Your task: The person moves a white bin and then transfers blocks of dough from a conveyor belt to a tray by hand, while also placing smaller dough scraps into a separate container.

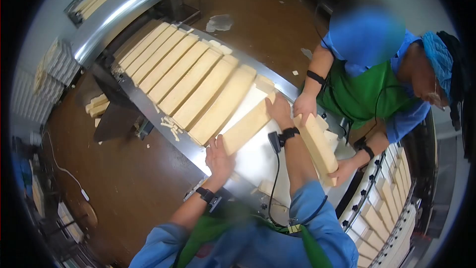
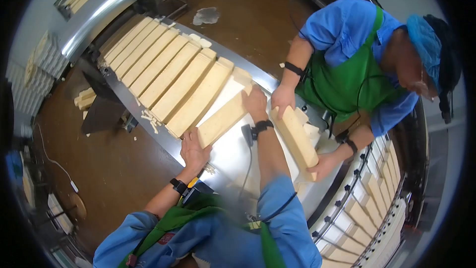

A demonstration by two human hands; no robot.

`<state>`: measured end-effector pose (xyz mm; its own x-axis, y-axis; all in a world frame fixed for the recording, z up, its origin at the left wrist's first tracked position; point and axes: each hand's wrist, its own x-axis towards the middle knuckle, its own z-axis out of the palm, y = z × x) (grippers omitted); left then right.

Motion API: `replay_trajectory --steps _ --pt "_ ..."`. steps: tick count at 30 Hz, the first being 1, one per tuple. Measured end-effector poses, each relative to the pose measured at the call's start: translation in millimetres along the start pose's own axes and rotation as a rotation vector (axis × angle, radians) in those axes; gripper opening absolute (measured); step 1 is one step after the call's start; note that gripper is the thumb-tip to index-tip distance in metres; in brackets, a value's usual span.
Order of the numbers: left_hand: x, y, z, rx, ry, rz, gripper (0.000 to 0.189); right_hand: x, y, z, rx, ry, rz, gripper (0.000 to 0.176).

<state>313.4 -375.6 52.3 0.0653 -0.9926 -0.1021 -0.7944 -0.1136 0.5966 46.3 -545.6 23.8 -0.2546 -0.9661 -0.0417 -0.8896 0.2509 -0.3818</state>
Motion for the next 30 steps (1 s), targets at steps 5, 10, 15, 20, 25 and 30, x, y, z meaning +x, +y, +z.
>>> replay_trajectory --steps 5,10,15,20,25,30 --pt "4 6 -2 0.039 -0.072 0.306 0.081 -107 70 -44 -0.067 0.134 0.240 0.060" --pt "14 4 13 0.161 -0.285 0.490 0.095 -179 107 -24 -0.064 0.468 0.206 0.063" --pt "-2 12 28 0.142 -0.243 0.499 0.095 -214 90 -47 -0.003 0.330 0.436 0.052" --pt "-57 59 35 0.083 -0.221 0.647 0.090 -298 108 -81 0.176 0.563 0.598 0.058" --pt "-150 151 70 -0.158 -0.235 0.808 0.078 -395 181 -158 0.051 1.080 0.690 0.054" --pt "-251 275 105 -0.179 -0.376 1.024 0.077 -495 302 -239 -0.096 1.297 0.962 0.044"
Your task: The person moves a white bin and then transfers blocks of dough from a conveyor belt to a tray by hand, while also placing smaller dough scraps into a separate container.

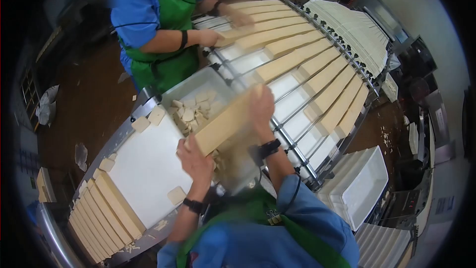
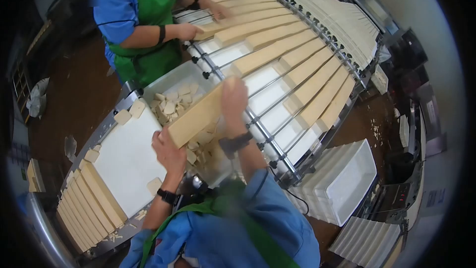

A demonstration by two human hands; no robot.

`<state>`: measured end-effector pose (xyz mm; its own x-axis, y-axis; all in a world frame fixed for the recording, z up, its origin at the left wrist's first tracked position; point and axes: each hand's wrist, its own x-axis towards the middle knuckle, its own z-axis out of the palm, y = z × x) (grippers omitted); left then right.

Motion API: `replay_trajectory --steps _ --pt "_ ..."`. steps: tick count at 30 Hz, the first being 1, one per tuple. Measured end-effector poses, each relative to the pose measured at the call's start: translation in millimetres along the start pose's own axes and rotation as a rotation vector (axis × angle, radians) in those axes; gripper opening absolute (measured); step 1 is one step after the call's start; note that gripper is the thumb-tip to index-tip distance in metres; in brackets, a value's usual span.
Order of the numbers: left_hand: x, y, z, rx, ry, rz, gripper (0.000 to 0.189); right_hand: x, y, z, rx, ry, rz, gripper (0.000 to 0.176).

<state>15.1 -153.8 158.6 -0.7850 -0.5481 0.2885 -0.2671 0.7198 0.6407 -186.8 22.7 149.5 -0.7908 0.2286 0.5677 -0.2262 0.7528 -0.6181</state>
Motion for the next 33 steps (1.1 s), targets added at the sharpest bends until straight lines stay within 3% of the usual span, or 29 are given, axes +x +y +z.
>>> replay_trajectory --steps 1,5,7,10,12,13,15,21,22,24,28,33 --pt "12 25 11 0.023 -0.073 0.058 0.079 25 15 -13 -0.019 -0.038 0.107 0.042" --pt "45 100 66 0.027 -0.250 0.189 0.086 97 114 -17 -0.068 0.020 0.196 0.043" --pt "58 136 88 0.071 -0.222 0.237 0.083 125 153 -13 -0.101 0.041 0.240 0.044" --pt "73 172 114 0.049 -0.381 0.195 0.084 149 201 -4 -0.137 -0.058 0.272 0.048" --pt "81 181 133 0.075 -0.426 0.253 0.081 165 225 6 -0.205 -0.282 0.325 0.058" --pt "85 186 140 0.078 -0.426 0.252 0.081 172 226 7 -0.203 -0.284 0.327 0.058" --pt "92 192 150 0.129 -0.458 0.289 0.081 182 216 3 -0.471 -0.522 0.266 0.069" --pt "97 209 147 0.107 -0.547 0.252 0.079 194 215 -4 -0.494 -0.609 0.318 0.076" --pt "96 208 149 0.109 -0.545 0.251 0.079 189 220 -1 -0.491 -0.610 0.317 0.076" --pt "93 201 159 -0.004 -0.420 0.198 0.083 176 233 13 -0.598 -0.199 0.056 0.076" --pt "94 192 202 -0.117 -0.294 0.099 0.078 179 202 -11 -0.524 -0.306 0.138 0.074" --pt "98 193 225 -0.213 -0.354 -0.078 0.074 136 176 -16 -0.373 -0.389 -0.048 0.069"
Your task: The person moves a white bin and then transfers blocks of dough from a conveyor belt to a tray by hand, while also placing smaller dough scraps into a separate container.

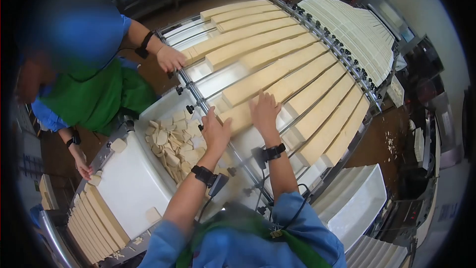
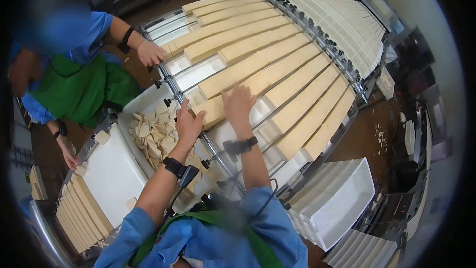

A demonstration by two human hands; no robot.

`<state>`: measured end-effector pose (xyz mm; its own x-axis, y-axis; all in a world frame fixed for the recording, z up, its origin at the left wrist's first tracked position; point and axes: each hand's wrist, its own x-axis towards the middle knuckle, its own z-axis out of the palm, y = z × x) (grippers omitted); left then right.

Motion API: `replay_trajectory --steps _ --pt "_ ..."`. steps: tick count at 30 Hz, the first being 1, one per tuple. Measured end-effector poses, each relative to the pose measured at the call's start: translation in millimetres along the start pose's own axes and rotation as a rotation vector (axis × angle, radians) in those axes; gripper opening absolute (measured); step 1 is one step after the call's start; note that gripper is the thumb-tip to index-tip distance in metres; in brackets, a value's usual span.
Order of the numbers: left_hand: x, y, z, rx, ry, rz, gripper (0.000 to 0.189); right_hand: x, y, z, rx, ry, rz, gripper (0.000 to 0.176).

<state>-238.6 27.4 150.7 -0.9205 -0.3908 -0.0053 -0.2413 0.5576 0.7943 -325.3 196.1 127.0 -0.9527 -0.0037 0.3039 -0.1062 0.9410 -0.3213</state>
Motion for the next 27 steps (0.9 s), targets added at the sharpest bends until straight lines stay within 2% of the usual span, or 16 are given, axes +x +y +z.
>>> replay_trajectory --steps 4,6,9,13,18,27 --pt "4 -12 -4 -0.004 -0.048 -0.022 0.070 9 26 15 -0.017 0.039 0.035 0.068" --pt "4 -12 -6 -0.011 -0.083 -0.041 0.067 31 52 17 -0.047 0.182 0.158 0.069" --pt "5 -19 2 0.060 -0.030 0.018 0.064 61 86 21 -0.065 0.206 0.244 0.071" --pt "6 -16 0 0.063 -0.042 0.027 0.063 72 87 11 -0.127 0.139 0.236 0.072" --pt "4 -10 -9 0.014 -0.102 0.003 0.061 68 76 12 -0.222 0.193 0.198 0.070" --pt "5 -17 -35 -0.016 -0.147 0.013 0.057 74 67 12 -0.220 0.080 0.304 0.073"
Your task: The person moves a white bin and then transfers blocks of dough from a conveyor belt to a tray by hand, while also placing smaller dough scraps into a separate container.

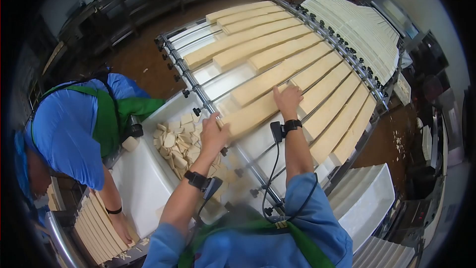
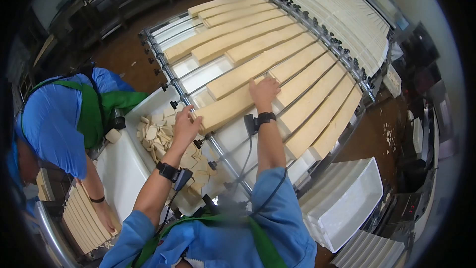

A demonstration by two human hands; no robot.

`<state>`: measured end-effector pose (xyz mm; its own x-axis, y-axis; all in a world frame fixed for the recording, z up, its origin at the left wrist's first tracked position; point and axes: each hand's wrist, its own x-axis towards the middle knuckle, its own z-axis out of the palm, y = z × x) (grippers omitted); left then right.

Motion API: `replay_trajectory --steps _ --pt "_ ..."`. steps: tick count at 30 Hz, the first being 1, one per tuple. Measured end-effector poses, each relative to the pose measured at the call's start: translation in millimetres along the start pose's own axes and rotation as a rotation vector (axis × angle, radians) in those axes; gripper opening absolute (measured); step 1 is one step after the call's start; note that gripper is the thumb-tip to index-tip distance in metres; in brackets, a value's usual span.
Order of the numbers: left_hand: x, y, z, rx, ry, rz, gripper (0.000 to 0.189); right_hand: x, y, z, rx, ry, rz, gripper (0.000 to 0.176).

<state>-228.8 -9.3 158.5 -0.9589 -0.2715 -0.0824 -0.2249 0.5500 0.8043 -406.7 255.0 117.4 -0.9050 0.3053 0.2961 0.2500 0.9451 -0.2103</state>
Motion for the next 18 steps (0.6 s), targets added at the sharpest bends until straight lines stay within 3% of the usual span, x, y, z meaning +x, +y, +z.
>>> replay_trajectory --steps 4,6,9,16,18 --pt "-10 -14 -27 0.091 0.015 0.064 0.054 -6 -8 -9 0.068 -0.196 0.064 0.077" --pt "-18 -14 -39 0.102 0.045 0.057 0.051 -12 -9 -10 0.117 -0.303 -0.014 0.078" --pt "-23 -7 -41 0.119 0.043 0.064 0.051 -18 -8 1 0.061 -0.134 -0.083 0.077" --pt "-23 -5 -33 0.136 0.060 0.084 0.050 -18 -5 7 0.052 -0.146 -0.090 0.075" --pt "-20 -11 -31 0.142 0.075 0.126 0.050 -16 -9 -5 0.089 -0.280 -0.041 0.078"
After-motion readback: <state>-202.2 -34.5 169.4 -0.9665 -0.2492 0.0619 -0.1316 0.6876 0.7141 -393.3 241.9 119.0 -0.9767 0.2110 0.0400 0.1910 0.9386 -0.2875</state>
